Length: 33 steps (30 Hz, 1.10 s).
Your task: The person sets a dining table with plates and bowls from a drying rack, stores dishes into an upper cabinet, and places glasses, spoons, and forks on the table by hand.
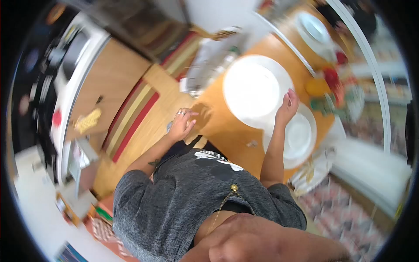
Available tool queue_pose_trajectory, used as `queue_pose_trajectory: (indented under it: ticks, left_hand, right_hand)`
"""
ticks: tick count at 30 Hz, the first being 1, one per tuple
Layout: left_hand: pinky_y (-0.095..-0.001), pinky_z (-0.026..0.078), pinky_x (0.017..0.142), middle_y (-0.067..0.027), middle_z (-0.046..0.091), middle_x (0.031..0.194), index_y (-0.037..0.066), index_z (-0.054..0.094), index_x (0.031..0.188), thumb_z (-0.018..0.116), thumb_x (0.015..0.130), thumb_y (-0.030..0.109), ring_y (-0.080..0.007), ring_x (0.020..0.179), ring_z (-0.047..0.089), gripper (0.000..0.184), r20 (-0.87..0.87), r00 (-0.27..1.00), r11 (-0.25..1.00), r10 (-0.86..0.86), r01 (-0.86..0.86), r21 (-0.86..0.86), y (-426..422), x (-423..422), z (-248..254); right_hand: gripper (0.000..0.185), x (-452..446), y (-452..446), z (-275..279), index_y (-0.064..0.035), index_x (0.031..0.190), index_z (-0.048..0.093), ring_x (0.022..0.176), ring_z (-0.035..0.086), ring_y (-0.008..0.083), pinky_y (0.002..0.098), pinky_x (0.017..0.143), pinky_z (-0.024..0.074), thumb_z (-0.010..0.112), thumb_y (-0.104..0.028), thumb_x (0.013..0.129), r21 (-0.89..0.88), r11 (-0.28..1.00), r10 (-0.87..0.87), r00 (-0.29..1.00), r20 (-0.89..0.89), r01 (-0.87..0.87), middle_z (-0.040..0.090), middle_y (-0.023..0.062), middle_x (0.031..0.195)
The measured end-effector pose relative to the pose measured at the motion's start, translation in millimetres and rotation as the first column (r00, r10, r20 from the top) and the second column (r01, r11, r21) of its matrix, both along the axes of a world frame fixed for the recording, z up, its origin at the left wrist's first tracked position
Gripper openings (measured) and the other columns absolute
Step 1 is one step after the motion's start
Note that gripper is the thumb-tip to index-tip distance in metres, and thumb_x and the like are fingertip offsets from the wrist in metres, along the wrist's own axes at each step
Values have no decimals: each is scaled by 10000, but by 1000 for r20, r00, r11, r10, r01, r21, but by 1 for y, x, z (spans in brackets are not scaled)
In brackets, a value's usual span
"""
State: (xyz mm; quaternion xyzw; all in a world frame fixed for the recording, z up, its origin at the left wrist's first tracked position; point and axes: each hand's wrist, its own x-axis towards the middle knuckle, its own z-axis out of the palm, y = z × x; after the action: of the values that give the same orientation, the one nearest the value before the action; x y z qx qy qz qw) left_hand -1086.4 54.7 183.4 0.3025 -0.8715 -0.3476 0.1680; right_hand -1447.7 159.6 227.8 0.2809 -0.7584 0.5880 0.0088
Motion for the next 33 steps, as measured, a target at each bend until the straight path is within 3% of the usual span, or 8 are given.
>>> queue_pose_trajectory:
  ticks: [3, 7, 13, 17, 20, 26, 31, 33]
  left_hand:
    - [-418, 358, 893, -156, 500, 1027, 57, 532, 1067, 539, 830, 190, -329, 1022, 453, 271, 44, 960, 960, 275, -272, -67, -21, 86, 0]
    - [-414, 348, 925, -166, 496, 1043, 53, 519, 1074, 534, 842, 223, -334, 1054, 444, 288, -45, 808, 798, 588, -588, -129, -49, 211, 5]
    - [-404, 358, 936, -176, 494, 1121, 40, 523, 1072, 542, 837, 185, -343, 1070, 455, 277, -151, 533, 508, 832, -843, -178, -76, 434, 37]
    - [-303, 428, 826, -106, 472, 1086, 26, 495, 1139, 530, 864, 92, -192, 965, 488, 285, -333, 226, 223, 916, -974, -48, -102, 550, 65]
    - [-296, 430, 818, -120, 483, 1076, 16, 500, 1126, 528, 856, 81, -198, 996, 496, 279, -475, 49, 106, 879, -990, 93, -140, 601, 88]
    - [-347, 418, 862, -148, 507, 1080, 14, 504, 1134, 551, 854, 137, -252, 978, 517, 310, -417, 106, 165, 903, -980, 109, -220, 651, 83]
    - [-374, 391, 906, -181, 482, 1190, 39, 430, 1235, 597, 827, 201, -312, 1071, 485, 470, -162, 217, 248, 963, -948, 202, -277, 697, 46]
    - [-346, 386, 925, -145, 461, 1222, 46, 403, 1272, 608, 827, 192, -256, 1077, 476, 510, -244, 154, 226, 958, -926, 303, -308, 720, 73]
  right_hand:
    - [189, 100, -68, 5, -36, 1021, 577, 977, 512, 197, 306, 843, 425, 532, -54, 838, -51, 949, 315, 947, 65, -312, 519, 97, 1049]
    - [186, 244, -142, 0, -10, 1011, 575, 979, 525, 200, 302, 854, 442, 550, -68, 836, -101, 710, 704, 702, 106, -697, 519, 107, 1078]
    - [157, 469, -245, 25, -4, 971, 592, 986, 524, 191, 295, 829, 454, 563, -50, 824, -251, 391, 920, 381, 89, -885, 519, 111, 1095]
    - [176, 559, -313, 63, -5, 983, 593, 985, 525, 182, 277, 800, 463, 576, -25, 809, -136, 285, 948, 300, -107, -949, 516, 113, 1095]
    - [175, 594, -379, 75, -11, 979, 600, 927, 544, 167, 253, 775, 459, 574, -16, 805, -168, 272, 954, 288, -79, -947, 509, 103, 1092]
    - [146, 642, -513, 86, -22, 962, 596, 778, 551, 95, 211, 710, 435, 543, -24, 826, -152, 361, 926, 373, -63, -920, 560, 54, 998]
    - [123, 712, -611, 88, -16, 957, 586, 706, 558, 82, 207, 690, 437, 536, -15, 844, -320, 242, 962, 184, 200, -916, 572, 19, 788]
    - [114, 742, -650, 101, -19, 952, 587, 717, 567, 81, 207, 687, 440, 537, -21, 850, -273, 138, 987, 109, 116, -952, 579, 16, 752]
